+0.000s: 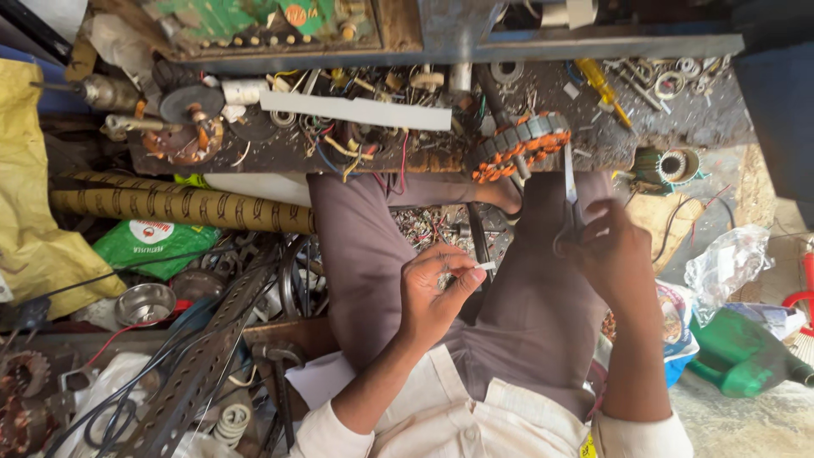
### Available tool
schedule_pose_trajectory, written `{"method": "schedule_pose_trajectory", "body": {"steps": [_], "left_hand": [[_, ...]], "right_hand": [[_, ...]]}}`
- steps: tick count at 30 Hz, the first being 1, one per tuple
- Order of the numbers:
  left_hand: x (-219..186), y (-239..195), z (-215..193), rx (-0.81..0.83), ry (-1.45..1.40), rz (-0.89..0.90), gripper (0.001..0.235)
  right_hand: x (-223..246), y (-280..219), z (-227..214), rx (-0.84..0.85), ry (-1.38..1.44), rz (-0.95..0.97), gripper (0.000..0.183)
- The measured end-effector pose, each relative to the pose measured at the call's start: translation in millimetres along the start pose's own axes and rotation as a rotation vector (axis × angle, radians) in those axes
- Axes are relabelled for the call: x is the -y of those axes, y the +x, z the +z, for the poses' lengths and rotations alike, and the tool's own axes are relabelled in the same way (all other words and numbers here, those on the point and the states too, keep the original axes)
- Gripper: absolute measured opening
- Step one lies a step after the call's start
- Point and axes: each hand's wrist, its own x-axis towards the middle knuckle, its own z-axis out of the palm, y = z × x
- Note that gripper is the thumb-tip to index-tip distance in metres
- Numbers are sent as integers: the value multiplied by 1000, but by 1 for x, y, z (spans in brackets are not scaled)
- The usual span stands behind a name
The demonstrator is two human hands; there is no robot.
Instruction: The person repairs a fan motor by applying a small piece of white insulation tape to the wiring and then inserting the wire into the motor core with their hands.
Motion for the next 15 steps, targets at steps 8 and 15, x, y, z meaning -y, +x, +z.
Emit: {"method": "schedule_pose_trajectory", "body": {"steps": [8, 15], "left_hand": [[-3, 28, 10, 214, 33, 61, 10], [-10, 60, 13, 241, -216, -111, 12]], "right_hand": [[40, -27, 19, 306, 794, -112, 32], [47, 12, 17, 268, 940, -193, 9]]}}
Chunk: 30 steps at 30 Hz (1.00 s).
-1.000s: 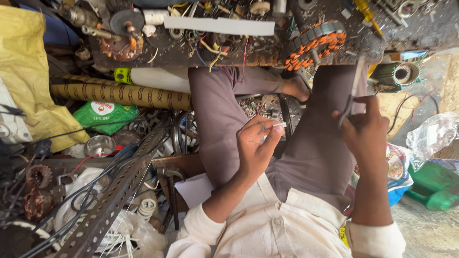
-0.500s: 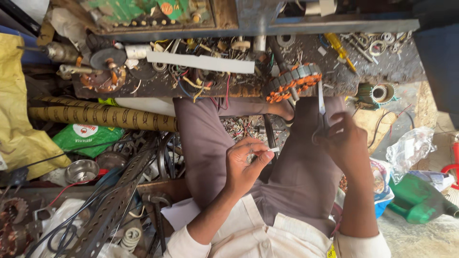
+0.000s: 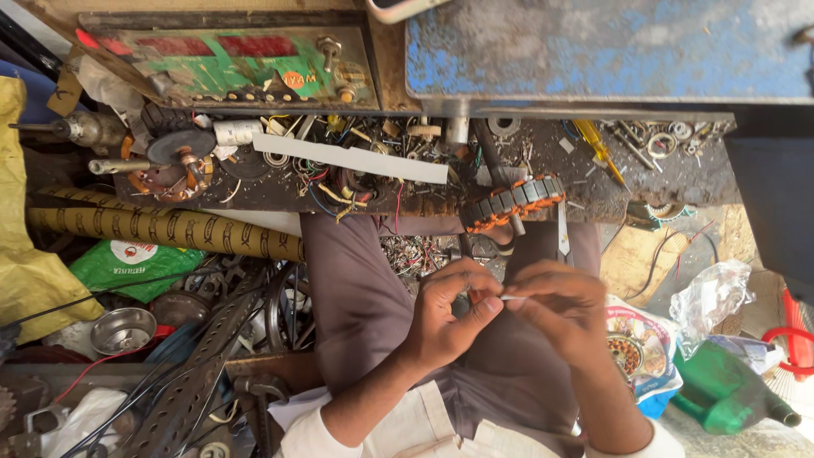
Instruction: The person repairs a fan motor by applying a small piece of white insulation tape to the wiring and then inserting the wire into the motor core with their hands.
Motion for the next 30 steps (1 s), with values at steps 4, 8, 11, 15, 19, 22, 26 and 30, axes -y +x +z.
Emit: {"method": "schedule_pose_trajectory", "body": {"steps": [4, 8, 11, 15, 19, 22, 26, 30], "left_hand": [[0, 43, -2, -261, 546, 481, 23], [8, 79, -6, -275, 478, 426, 27], [14, 85, -6, -180, 295, 325, 30], [14, 84, -8, -141, 233, 137, 35], [12, 87, -10, -122, 323, 247, 37], [10, 87, -10, -122, 321, 247, 37], [7, 87, -11, -78, 131, 92, 34], [8, 89, -12, -89, 167, 162, 33]], "right_hand": [[19, 34, -6, -189, -254, -226, 10], [34, 76, -9, -137, -735, -568, 19], [38, 91, -8, -44, -908, -717, 24], [43, 101, -10, 72, -909, -754, 29], [54, 110, -14, 178, -899, -694, 27], [62, 111, -12, 224, -897, -632, 24], [67, 109, -8, 235, -901, -533, 24], [64, 102, 0, 139, -917, -458, 24]]}}
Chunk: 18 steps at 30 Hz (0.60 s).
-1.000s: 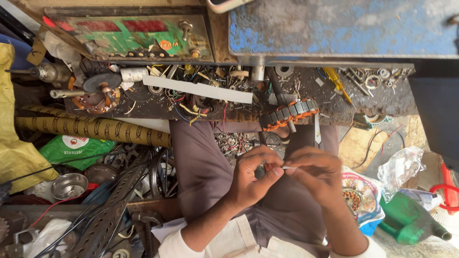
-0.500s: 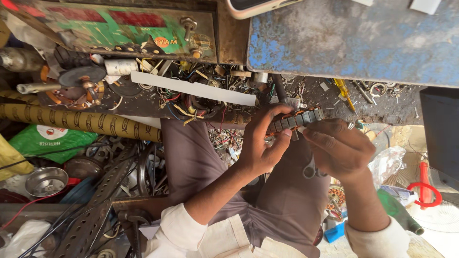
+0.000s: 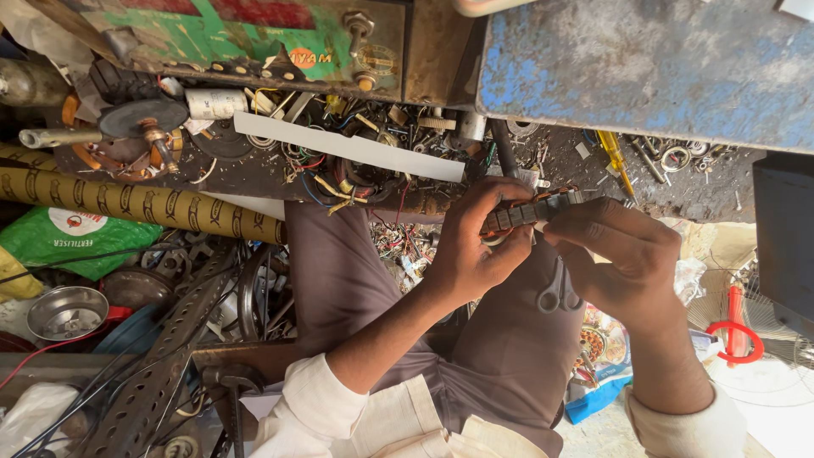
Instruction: The person repairs a fan motor by applying a small piece of white insulation tape to the wiring and then inserting the wire into the motor core with their hands.
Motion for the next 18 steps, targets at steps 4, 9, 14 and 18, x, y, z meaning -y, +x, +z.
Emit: {"method": "schedule_pose_trajectory", "body": {"steps": [4, 9, 14, 18], "left_hand": [[2, 0, 1, -25, 24, 10, 33], [4, 1, 1, -48, 68, 78, 34], [2, 1, -2, -5, 50, 73, 35], [0, 1, -3, 3, 44, 73, 33]], "right_hand": [[6, -5, 6, -25, -66, 31, 24], [13, -8, 9, -59, -143, 57, 22], [18, -6, 12, -76, -209, 15, 21], [17, -6, 15, -52, -296, -71, 25]]}}
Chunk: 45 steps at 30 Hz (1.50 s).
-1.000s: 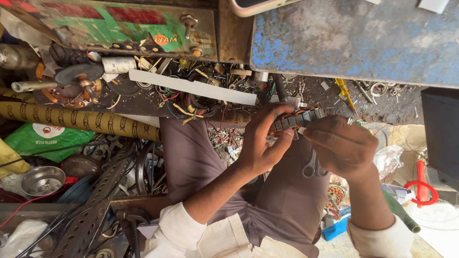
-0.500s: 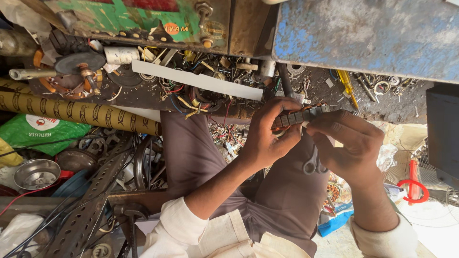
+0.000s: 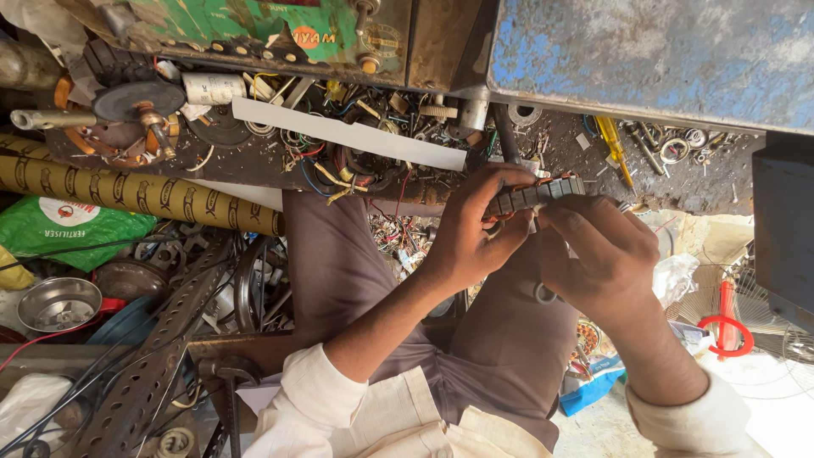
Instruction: The person repairs a fan motor by applying a small piece of white insulation tape to the wiring and then inserting the wire into the motor core with their hands.
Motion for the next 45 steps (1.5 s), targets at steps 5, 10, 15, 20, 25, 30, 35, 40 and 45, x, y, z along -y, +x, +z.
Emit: {"method": "schedule_pose_trajectory", "body": {"steps": [5, 10, 15, 20, 25, 30, 35, 40, 45], "left_hand": [[0, 1, 0, 16, -64, -126, 34], [4, 0, 1, -27, 69, 60, 37], [4, 0, 0, -16, 56, 96, 37], [5, -3, 3, 36, -223, -162, 31], [4, -3, 2, 18, 1, -57, 30], [2, 1, 2, 34, 152, 72, 38], [8, -3, 8, 1, 380, 166, 42], [16, -6, 11, 10, 415, 177, 46], [21, -11, 13, 7, 460, 202, 46]], "right_hand": [[0, 0, 1, 18, -31, -31, 27], [2, -1, 1, 41, -73, -61, 28], [4, 0, -1, 55, -110, -101, 32], [-4, -3, -8, 54, 30, -18, 28], [-26, -13, -3, -69, 337, 189, 27], [-34, -26, 19, -133, 800, 407, 21], [-39, -31, 24, -155, 791, 410, 16], [-41, -31, 30, -177, 797, 365, 15], [-39, -34, 33, -206, 803, 367, 16]]}}
